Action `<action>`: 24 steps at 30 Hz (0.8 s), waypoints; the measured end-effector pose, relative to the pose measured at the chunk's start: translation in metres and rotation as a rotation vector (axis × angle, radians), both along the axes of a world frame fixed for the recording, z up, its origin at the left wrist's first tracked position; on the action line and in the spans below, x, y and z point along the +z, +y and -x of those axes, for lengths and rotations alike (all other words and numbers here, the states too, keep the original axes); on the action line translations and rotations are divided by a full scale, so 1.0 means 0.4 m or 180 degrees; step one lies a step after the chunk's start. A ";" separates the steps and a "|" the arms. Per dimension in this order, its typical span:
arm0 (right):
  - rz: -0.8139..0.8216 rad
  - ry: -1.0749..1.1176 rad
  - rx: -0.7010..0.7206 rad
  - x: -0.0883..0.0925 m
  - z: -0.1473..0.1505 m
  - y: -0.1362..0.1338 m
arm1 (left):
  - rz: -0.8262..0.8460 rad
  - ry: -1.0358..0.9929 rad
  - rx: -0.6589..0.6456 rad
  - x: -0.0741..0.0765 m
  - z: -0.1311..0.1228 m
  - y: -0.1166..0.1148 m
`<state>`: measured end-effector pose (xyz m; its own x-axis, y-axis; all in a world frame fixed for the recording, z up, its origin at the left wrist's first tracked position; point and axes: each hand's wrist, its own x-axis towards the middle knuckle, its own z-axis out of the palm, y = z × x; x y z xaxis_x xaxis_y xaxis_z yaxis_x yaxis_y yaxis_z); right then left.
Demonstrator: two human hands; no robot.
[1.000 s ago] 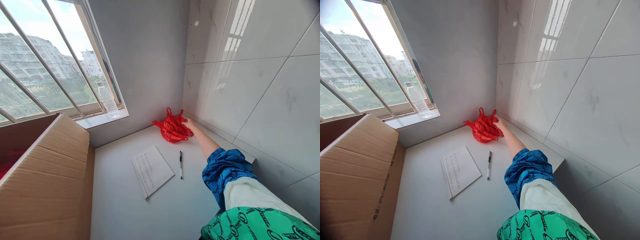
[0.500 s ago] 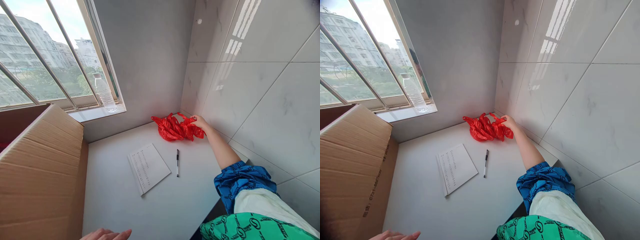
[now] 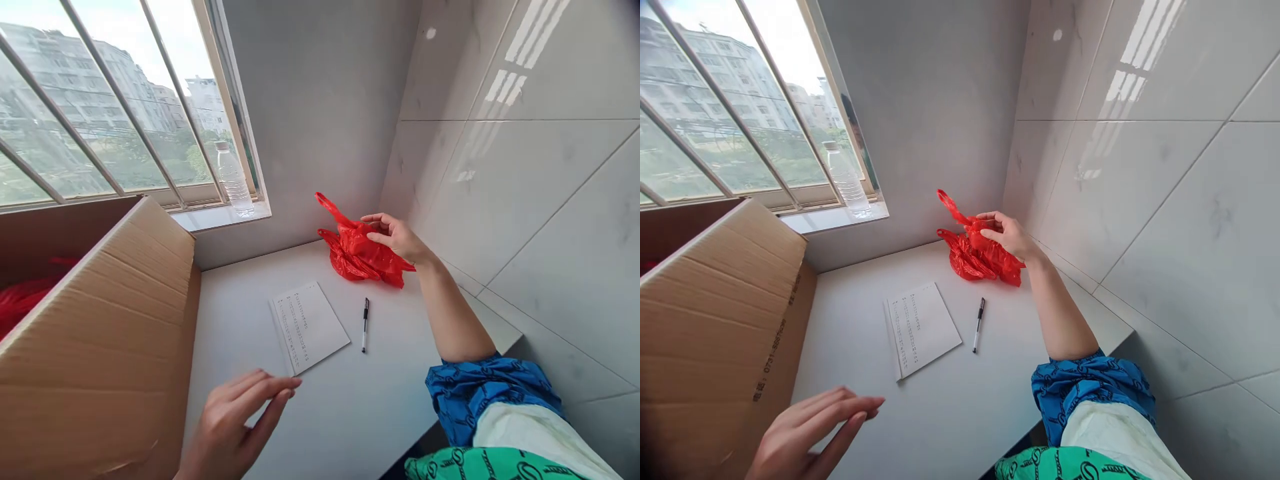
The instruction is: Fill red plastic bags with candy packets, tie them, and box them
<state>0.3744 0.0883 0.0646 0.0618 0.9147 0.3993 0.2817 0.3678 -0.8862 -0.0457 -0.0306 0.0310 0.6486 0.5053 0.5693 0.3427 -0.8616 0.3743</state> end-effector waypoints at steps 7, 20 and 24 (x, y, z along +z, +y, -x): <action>-0.0124 -0.0481 0.0617 -0.137 0.250 0.003 | 0.1589 -0.1545 0.1150 -0.065 -0.074 0.144; -0.0638 -0.1561 -0.0023 -0.301 0.328 -0.099 | 0.1299 0.0253 0.0998 -0.143 -0.141 0.212; -0.0458 -0.1643 0.0446 -0.309 0.328 -0.115 | 0.0847 0.0795 0.0918 -0.178 -0.150 0.203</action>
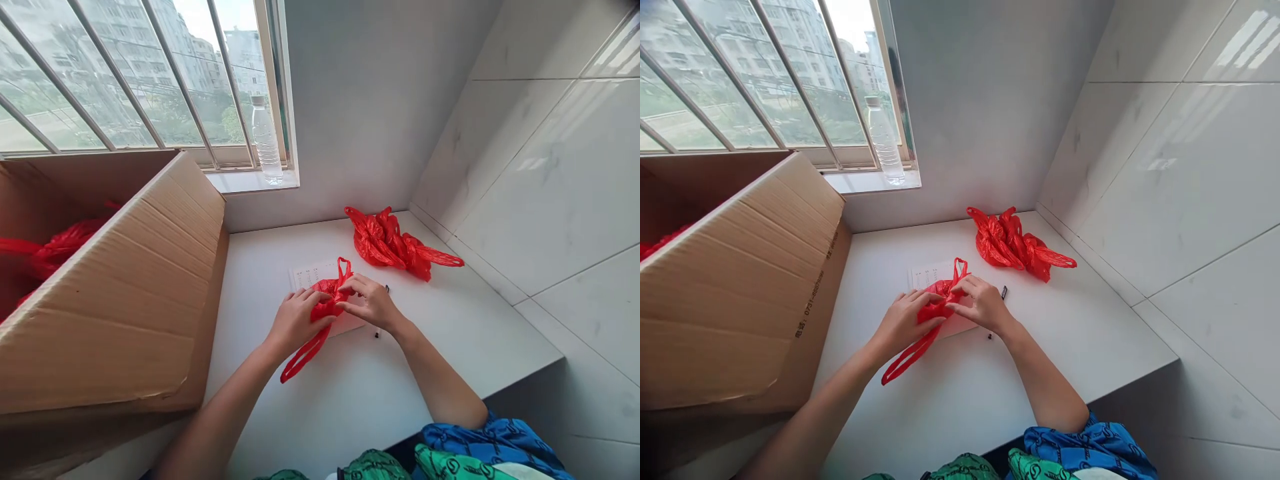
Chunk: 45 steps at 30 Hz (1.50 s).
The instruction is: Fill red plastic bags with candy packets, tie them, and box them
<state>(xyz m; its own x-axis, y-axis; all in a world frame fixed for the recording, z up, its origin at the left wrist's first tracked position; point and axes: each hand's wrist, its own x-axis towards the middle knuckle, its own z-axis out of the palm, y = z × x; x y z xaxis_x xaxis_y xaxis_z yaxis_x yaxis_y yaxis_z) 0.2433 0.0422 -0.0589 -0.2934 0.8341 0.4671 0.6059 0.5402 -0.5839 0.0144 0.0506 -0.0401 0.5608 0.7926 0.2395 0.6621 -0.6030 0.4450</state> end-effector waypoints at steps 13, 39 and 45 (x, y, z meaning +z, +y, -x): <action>0.0166 0.0557 -0.0490 0.012 -0.074 0.009 | 0.0164 -0.1329 0.1164 -0.021 0.117 0.049; 0.0265 0.0502 -0.0232 0.027 0.061 -0.029 | -0.0258 -0.0583 0.0523 0.082 0.027 -0.006; 0.0535 0.1597 -0.0698 0.021 -0.012 -0.009 | -0.0372 -0.1564 0.1552 0.092 0.079 0.009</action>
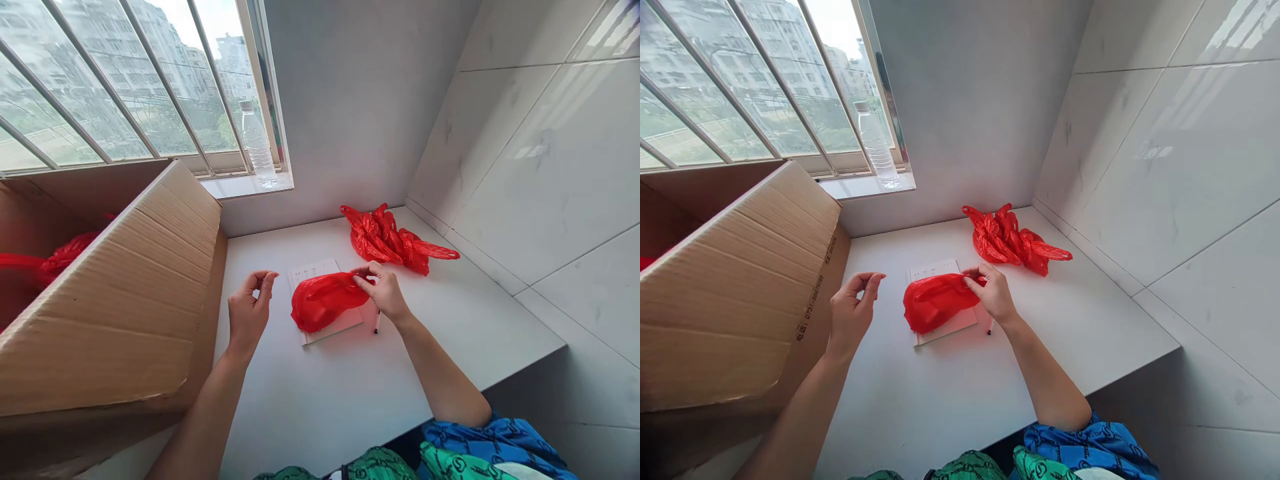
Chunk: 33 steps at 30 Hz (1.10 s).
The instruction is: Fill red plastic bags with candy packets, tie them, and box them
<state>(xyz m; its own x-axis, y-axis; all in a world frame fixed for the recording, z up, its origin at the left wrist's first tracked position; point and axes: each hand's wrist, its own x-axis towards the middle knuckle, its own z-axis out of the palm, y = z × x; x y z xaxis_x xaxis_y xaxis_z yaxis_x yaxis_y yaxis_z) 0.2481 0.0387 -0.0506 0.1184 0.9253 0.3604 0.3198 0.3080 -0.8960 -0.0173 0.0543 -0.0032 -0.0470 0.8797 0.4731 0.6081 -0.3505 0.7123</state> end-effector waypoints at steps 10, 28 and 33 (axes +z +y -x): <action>-0.0277 -0.0272 0.0071 0.020 0.018 -0.015 | -0.0411 0.0751 -0.0772 0.013 -0.076 0.004; 0.0816 0.3183 0.0197 0.045 -0.055 -0.002 | 0.0723 0.0339 -0.2420 0.096 0.037 -0.099; 0.0974 0.3482 0.0275 0.036 -0.069 0.003 | 0.0472 0.1194 -0.2037 0.092 0.036 -0.107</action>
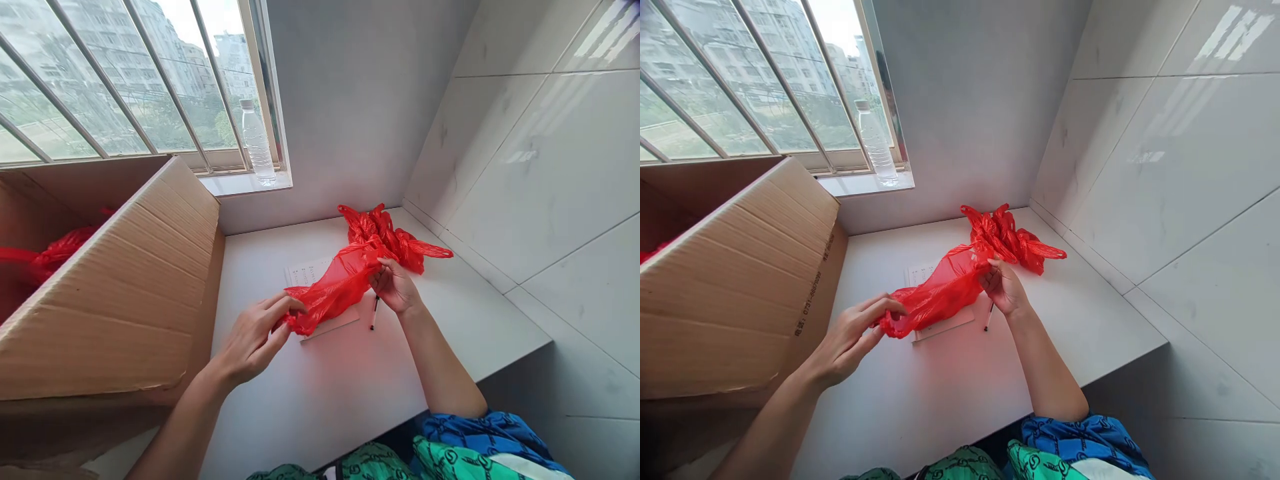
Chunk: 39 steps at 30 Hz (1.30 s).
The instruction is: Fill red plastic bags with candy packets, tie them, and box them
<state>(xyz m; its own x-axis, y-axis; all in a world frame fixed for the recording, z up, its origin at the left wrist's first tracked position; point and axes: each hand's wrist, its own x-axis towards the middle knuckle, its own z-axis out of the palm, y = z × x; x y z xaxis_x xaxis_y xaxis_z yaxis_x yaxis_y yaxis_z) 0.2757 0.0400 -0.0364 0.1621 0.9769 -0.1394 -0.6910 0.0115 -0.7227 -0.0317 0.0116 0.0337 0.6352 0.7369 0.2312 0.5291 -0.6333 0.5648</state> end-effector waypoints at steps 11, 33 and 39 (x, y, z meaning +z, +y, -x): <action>-0.0018 -0.0665 -0.0048 -0.009 -0.037 0.001 | -0.0654 0.1039 0.0403 -0.083 -0.066 0.009; 0.0569 -0.7404 0.1142 0.034 0.115 -0.029 | -0.0613 0.2016 0.0779 -0.152 -0.156 0.010; 0.0887 -0.7107 0.1904 0.066 0.096 -0.065 | -0.0402 0.2403 0.0939 -0.162 -0.116 0.021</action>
<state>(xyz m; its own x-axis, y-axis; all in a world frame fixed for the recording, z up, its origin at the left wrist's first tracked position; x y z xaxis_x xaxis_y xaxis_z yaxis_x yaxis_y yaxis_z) 0.2372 0.0141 -0.0102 0.0038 0.9520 -0.3062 0.9993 -0.0153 -0.0354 0.0147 0.0202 -0.0311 0.4371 0.8950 -0.0885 0.8929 -0.4437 -0.0762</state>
